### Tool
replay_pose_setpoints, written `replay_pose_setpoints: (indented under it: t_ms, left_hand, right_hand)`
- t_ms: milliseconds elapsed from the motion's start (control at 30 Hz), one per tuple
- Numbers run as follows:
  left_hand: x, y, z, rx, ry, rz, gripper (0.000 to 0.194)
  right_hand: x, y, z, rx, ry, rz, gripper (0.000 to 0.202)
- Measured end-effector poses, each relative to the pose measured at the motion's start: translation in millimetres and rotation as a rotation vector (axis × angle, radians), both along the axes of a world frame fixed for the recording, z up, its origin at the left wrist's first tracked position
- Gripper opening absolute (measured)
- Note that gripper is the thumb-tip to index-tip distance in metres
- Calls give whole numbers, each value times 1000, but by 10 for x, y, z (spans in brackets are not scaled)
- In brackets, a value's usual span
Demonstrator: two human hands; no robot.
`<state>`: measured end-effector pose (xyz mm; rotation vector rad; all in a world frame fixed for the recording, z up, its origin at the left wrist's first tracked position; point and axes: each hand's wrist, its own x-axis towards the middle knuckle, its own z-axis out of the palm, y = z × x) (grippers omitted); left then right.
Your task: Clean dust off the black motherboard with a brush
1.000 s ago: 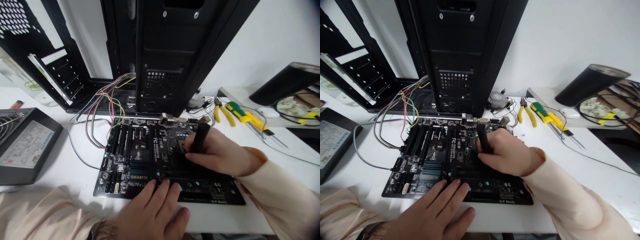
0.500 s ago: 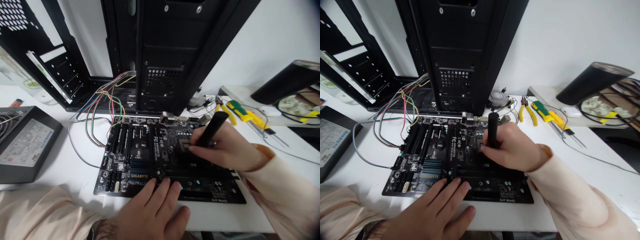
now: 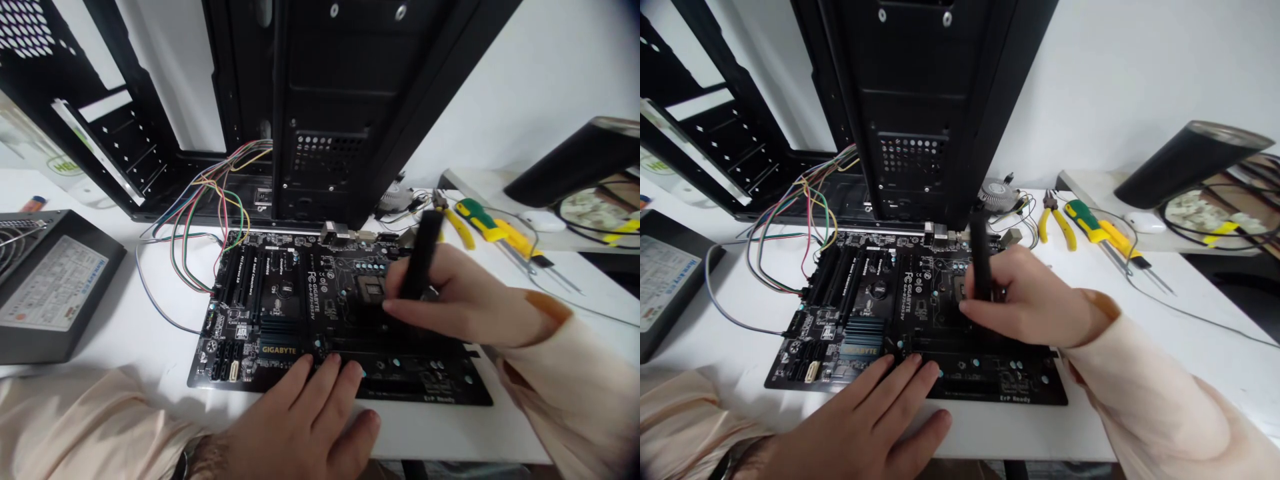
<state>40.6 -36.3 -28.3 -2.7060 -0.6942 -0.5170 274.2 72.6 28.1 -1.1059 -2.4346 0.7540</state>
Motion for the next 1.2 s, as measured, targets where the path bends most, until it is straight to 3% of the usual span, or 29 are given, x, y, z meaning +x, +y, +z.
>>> replay_pose_setpoints:
  t_ms: [67,233,333,400,533,600,700,800,933,1100,1200]
  left_hand:
    - [7,-2,-2,0,-7,0,26]
    - [26,10,15,20,-37,13,25]
    - [27,19,29,11,-25,11,25]
    - [25,17,32,11,-26,10,26]
    - [23,8,25,12,-43,21,26]
    - [24,6,21,11,-63,29,25]
    - [29,7,20,12,-62,23,25]
    - [35,9,20,6,-46,16,24]
    - [41,12,18,6,-47,19,23]
    - [45,6,18,19,-87,34,23]
    - [45,2,13,13,-78,29,23]
  right_hand:
    - [-13,20,-23,-24,-82,56,25]
    - [-47,13,-18,-2,-20,-100,24]
    - [-65,-23,10,-102,12,13,26]
    - [-73,-26,1,-65,-52,81,23]
    - [-86,-15,-30,96,-77,-3,17]
    - [-100,-32,-18,84,52,-7,17]
    - [-129,-66,11,12,194,95,16]
    - [-137,-61,4,9,73,114,17]
    - [-125,-51,-13,153,-11,32,16]
    - [-178,-130,10,9,216,141,12]
    - [-190,-136,-13,34,112,180,12]
